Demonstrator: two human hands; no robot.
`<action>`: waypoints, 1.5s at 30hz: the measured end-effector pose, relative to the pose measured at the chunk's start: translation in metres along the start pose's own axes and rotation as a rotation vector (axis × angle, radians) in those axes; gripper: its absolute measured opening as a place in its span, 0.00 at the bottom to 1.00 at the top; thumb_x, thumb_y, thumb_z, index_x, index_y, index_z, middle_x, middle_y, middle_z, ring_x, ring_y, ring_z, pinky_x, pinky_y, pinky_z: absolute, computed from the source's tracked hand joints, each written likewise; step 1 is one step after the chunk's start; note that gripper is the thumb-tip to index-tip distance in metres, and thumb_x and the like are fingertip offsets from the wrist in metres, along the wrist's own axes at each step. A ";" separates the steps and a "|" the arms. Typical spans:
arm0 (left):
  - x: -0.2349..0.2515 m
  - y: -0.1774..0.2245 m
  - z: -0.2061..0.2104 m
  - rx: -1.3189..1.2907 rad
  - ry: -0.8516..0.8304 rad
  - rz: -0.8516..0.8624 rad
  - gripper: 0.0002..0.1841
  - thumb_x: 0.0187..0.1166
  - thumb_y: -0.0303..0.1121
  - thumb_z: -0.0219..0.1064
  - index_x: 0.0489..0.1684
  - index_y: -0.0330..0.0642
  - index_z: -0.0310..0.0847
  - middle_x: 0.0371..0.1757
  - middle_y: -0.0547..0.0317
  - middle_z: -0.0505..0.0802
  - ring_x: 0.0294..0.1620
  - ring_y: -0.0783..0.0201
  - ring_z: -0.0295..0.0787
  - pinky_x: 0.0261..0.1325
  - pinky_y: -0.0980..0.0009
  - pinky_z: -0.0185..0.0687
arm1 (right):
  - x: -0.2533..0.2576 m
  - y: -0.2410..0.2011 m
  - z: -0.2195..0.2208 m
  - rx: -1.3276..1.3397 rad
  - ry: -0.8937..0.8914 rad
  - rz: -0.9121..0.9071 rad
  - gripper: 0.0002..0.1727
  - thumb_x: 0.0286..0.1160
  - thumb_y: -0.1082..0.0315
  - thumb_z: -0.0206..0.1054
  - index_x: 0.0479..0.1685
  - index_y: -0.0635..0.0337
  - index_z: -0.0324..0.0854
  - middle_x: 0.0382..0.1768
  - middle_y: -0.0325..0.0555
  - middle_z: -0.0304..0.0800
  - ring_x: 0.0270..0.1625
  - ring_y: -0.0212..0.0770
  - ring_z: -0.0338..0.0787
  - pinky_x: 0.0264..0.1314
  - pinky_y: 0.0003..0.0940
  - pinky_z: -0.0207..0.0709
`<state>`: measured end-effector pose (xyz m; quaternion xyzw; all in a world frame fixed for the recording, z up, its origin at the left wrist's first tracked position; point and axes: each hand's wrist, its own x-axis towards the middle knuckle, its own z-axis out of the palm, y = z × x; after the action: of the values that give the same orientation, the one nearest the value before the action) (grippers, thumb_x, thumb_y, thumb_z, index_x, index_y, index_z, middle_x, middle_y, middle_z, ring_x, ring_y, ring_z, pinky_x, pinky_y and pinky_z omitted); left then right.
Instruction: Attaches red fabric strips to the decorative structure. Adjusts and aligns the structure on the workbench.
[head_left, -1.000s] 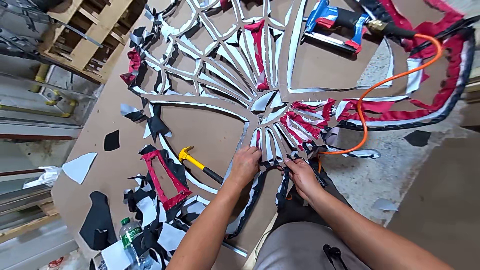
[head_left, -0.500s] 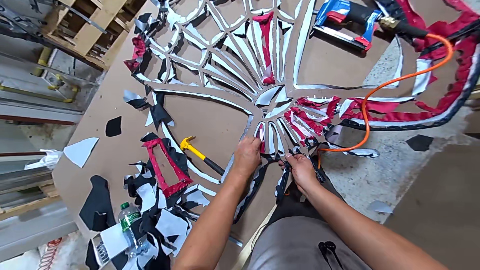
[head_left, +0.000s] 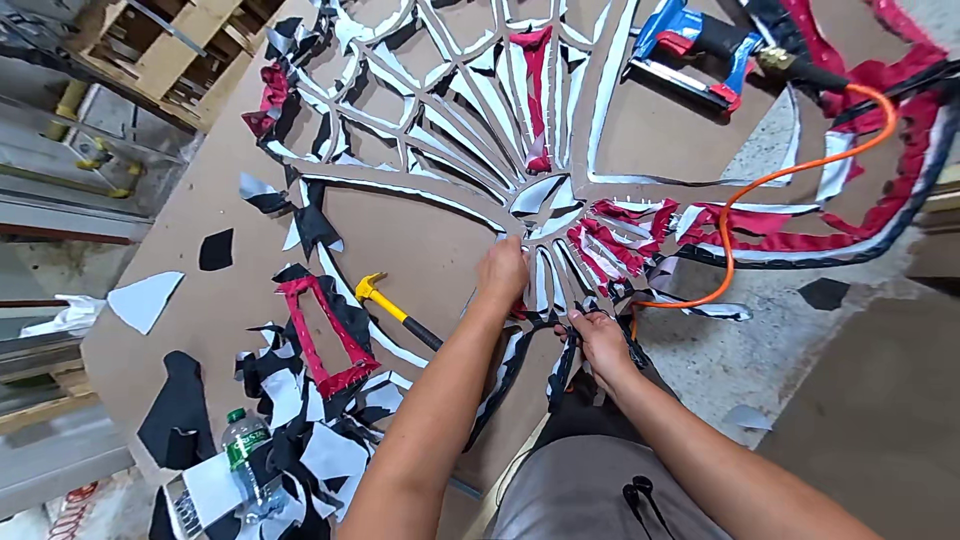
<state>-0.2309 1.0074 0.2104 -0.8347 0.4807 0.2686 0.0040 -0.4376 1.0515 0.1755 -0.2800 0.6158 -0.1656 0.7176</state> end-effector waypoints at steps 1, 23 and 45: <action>0.004 0.002 -0.002 0.026 -0.021 0.011 0.15 0.87 0.39 0.60 0.54 0.38 0.86 0.51 0.40 0.93 0.58 0.40 0.92 0.57 0.36 0.85 | 0.001 0.000 0.000 -0.005 0.002 -0.003 0.16 0.87 0.61 0.66 0.53 0.68 0.78 0.42 0.56 0.95 0.43 0.48 0.97 0.48 0.44 0.91; -0.013 -0.049 -0.016 -0.359 -0.290 -0.310 0.37 0.67 0.52 0.81 0.74 0.40 0.79 0.62 0.37 0.91 0.67 0.40 0.87 0.72 0.36 0.78 | -0.018 -0.029 -0.004 -0.128 -0.070 0.014 0.18 0.89 0.58 0.61 0.53 0.69 0.79 0.39 0.52 0.95 0.39 0.44 0.95 0.46 0.41 0.88; -0.031 -0.056 -0.039 -0.761 -0.241 -0.272 0.38 0.75 0.60 0.71 0.73 0.36 0.79 0.62 0.38 0.91 0.65 0.43 0.88 0.71 0.40 0.81 | -0.045 -0.051 -0.002 -0.242 -0.227 -0.027 0.14 0.88 0.65 0.61 0.58 0.69 0.76 0.43 0.51 0.96 0.40 0.40 0.94 0.44 0.36 0.85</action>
<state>-0.1806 1.0518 0.2436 -0.7951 0.2289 0.5196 -0.2130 -0.4420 1.0369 0.2418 -0.3895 0.5425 -0.0672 0.7413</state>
